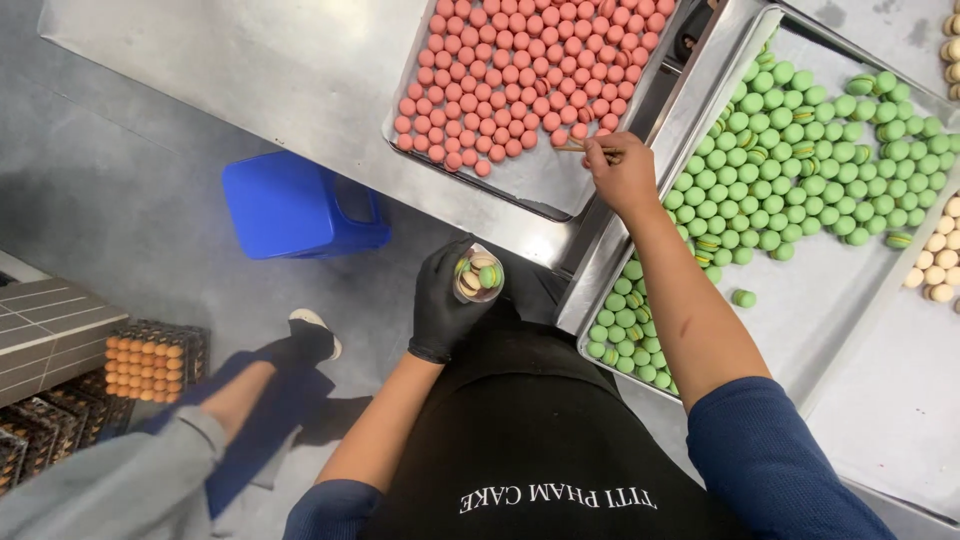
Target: Placing various colored macarons into clear plastic cups using chopsticks and hands.
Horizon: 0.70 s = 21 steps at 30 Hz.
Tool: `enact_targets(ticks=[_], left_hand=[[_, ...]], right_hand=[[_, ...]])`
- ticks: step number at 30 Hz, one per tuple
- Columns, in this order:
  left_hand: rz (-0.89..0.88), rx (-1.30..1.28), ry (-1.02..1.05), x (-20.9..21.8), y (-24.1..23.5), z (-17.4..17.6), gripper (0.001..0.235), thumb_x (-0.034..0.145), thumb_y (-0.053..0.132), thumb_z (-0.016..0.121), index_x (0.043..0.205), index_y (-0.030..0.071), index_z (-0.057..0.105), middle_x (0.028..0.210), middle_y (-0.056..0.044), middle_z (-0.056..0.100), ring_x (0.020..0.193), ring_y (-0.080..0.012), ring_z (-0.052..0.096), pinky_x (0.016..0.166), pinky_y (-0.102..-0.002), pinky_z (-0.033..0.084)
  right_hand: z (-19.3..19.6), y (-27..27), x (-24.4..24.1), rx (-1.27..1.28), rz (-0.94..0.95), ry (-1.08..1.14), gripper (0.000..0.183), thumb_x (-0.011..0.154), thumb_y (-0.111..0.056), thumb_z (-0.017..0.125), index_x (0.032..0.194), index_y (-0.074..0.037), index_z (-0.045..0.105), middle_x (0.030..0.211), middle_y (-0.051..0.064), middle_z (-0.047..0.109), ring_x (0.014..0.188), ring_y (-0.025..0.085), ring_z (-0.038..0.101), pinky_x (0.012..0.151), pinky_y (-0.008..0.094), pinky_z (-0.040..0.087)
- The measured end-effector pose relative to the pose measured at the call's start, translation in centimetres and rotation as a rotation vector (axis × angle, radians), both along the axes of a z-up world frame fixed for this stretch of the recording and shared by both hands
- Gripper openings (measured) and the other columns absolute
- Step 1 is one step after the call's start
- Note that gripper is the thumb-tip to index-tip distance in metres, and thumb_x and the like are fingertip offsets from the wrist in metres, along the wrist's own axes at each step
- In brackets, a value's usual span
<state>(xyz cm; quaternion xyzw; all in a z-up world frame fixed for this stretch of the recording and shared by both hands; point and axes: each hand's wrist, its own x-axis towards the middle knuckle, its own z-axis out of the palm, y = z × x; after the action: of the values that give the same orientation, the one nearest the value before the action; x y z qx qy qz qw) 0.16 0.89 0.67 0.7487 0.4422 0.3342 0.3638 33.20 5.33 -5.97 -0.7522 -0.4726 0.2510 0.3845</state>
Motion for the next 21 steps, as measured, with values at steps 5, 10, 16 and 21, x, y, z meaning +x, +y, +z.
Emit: enact_targets(ticks=[5, 10, 16, 21], left_hand=[[0.0, -0.012, -0.012, 0.3, 0.0, -0.5, 0.07, 0.073, 0.019, 0.092, 0.134, 0.005, 0.061, 0.134, -0.014, 0.063, 0.124, -0.0331, 0.06, 0.106, -0.042, 0.05], [-0.015, 0.011, 0.017, 0.5, 0.0, -0.2, 0.069, 0.072, 0.019, 0.092, 0.133, 0.005, 0.062, 0.133, -0.014, 0.063, 0.123, -0.0335, 0.06, 0.104, -0.043, 0.05], [-0.038, -0.018, 0.014, 0.3, 0.0, 0.4, 0.069, 0.073, 0.02, 0.093, 0.133, 0.004, 0.062, 0.131, -0.014, 0.064, 0.119, -0.0332, 0.063, 0.101, -0.042, 0.052], [0.021, 0.024, 0.115, 0.1, -0.2, 0.7, 0.07, 0.072, 0.018, 0.091, 0.133, 0.003, 0.062, 0.128, -0.014, 0.066, 0.117, -0.0327, 0.062, 0.1, -0.043, 0.051]], right_hand=[[0.0, -0.5, 0.2, -0.002, -0.013, -0.01, 0.017, 0.099, -0.02, 0.072, 0.097, -0.004, 0.078, 0.09, 0.012, 0.072, 0.082, 0.024, 0.072, 0.075, 0.035, 0.056], [-0.4, 0.1, -0.4, 0.077, -0.01, -0.092, 0.017, 0.099, -0.017, 0.073, 0.093, -0.003, 0.079, 0.091, 0.014, 0.071, 0.083, 0.027, 0.071, 0.076, 0.037, 0.056], [-1.0, 1.4, -0.8, 0.123, -0.066, -0.051, 0.016, 0.095, -0.019, 0.074, 0.097, -0.003, 0.079, 0.097, 0.016, 0.071, 0.084, 0.028, 0.071, 0.074, 0.035, 0.059], [-0.4, 1.1, -1.6, 0.051, -0.073, 0.008, 0.014, 0.096, -0.019, 0.073, 0.097, -0.008, 0.082, 0.1, 0.016, 0.073, 0.084, 0.028, 0.072, 0.076, 0.035, 0.059]])
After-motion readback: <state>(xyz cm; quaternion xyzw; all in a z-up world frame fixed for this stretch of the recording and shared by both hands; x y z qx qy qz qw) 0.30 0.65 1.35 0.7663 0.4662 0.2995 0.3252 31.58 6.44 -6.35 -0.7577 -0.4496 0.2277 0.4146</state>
